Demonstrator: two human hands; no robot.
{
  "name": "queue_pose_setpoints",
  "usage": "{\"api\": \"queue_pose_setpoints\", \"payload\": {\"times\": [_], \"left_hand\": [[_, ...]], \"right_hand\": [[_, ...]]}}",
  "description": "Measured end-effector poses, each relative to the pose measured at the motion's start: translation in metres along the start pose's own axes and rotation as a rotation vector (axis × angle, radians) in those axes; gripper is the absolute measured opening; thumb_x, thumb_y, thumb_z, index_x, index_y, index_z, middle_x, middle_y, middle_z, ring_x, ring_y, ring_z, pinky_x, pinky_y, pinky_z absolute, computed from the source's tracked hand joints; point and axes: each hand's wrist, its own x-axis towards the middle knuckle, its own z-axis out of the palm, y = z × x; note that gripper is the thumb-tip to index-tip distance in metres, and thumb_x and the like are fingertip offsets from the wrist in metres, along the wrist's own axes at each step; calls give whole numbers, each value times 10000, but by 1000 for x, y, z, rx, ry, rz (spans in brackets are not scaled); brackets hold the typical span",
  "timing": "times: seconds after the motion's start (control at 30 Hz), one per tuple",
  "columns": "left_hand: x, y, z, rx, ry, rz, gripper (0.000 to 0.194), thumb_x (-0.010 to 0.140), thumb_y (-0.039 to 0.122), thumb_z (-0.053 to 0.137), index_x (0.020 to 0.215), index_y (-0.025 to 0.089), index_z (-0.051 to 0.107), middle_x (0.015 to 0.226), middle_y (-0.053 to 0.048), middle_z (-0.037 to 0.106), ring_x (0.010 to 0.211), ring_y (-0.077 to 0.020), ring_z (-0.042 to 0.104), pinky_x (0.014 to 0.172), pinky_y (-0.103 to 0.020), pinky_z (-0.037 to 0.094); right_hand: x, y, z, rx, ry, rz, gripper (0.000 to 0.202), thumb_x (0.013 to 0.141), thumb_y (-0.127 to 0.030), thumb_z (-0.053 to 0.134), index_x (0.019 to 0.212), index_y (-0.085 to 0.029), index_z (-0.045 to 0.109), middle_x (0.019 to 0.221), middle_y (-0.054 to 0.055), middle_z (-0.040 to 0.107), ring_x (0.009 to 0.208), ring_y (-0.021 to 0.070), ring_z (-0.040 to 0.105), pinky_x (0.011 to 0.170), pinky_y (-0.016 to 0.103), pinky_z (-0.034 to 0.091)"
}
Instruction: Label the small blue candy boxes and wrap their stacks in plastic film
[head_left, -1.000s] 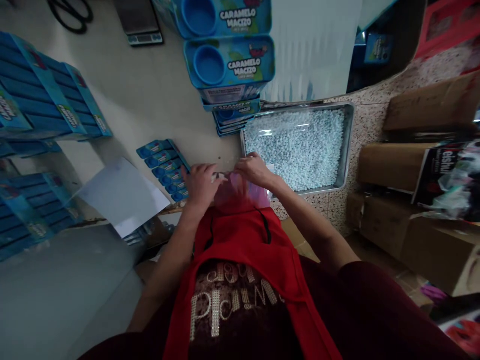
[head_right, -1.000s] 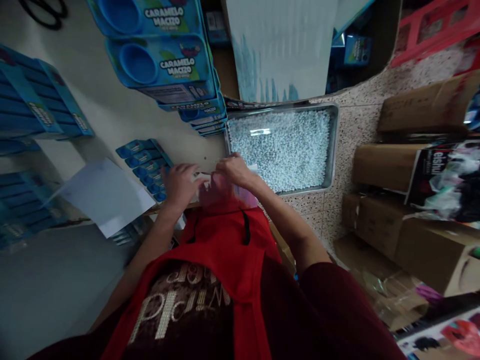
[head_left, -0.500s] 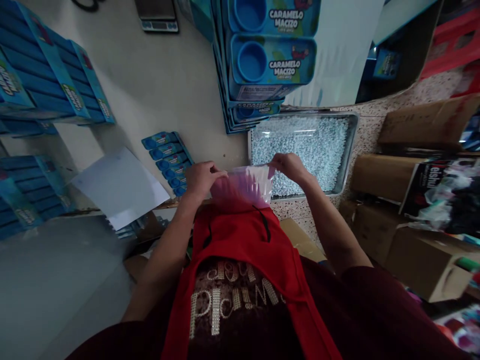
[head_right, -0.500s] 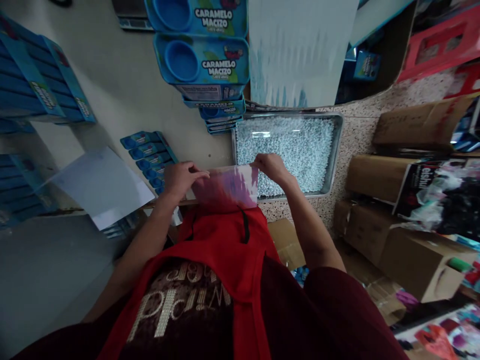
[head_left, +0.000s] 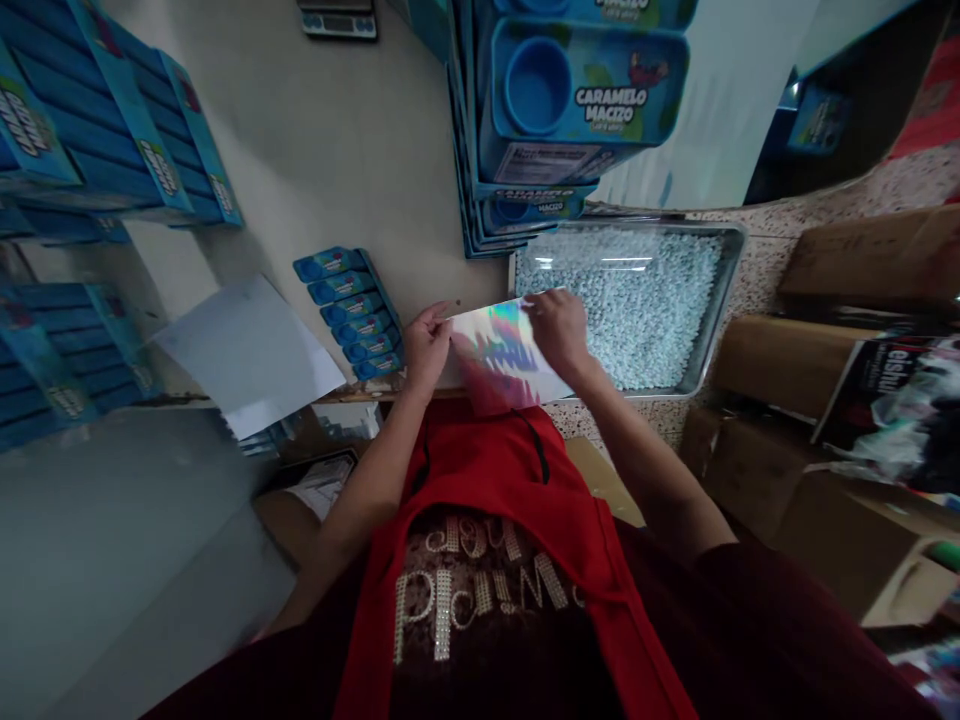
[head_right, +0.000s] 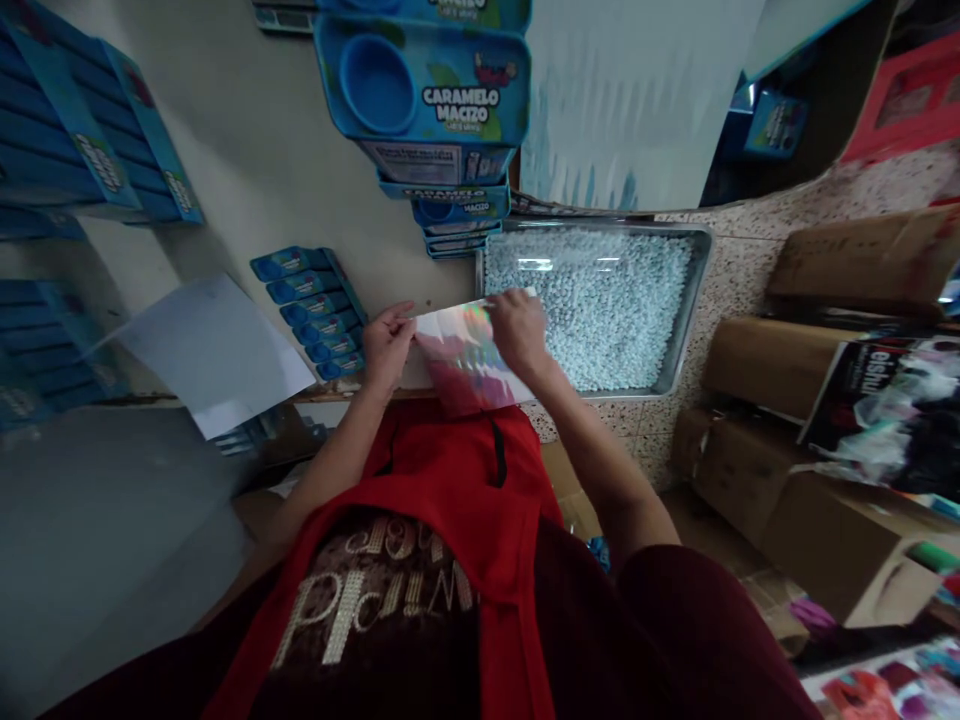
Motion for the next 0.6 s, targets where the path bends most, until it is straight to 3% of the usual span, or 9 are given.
{"api": "queue_pose_setpoints", "payload": {"times": [0.1,0.2,0.43,0.53,0.6], "left_hand": [[-6,1,-3,-13,-38,5,442,867,211,655,1289,168,779,908,-55,794,802,-182,739,734,-278,621],[-12,1,-4,-55,-66,-5,453,878,197,652,1316,174,763,919,-55,795,785,-186,743,739,-304,644],[-21,-3,-4,-10,23,-7,454,909,191,638,1347,172,756,897,-54,813,757,-192,748,775,-330,654],[-23,-3,-6,6,62,10,428,914,182,629,1320,157,761,950,-73,830,822,-208,772,826,-343,653],[-21,-2,-9,29,73,28,431,913,172,628,1325,146,754,962,-82,834,856,-221,780,838,-346,647]], "right_hand": [[-10,-54,27,100,-109,-143,366,1126,-319,473,1311,-199,765,1205,163,752,1116,323,622,1002,474,504],[-10,-82,47,78,-130,-211,410,1130,-285,449,1422,-172,714,1375,180,716,1195,323,616,1069,466,506],[-22,-71,74,19,-200,-339,481,1083,-141,470,1531,-167,643,1582,169,639,1364,327,592,1153,492,499],[-38,-71,73,53,-215,-355,505,1067,-118,477,1542,-190,632,1595,148,637,1449,315,558,1186,504,479],[-46,-75,65,54,-224,-320,423,1088,-178,491,1454,-205,699,1490,145,710,1390,320,592,1140,503,489]]}}
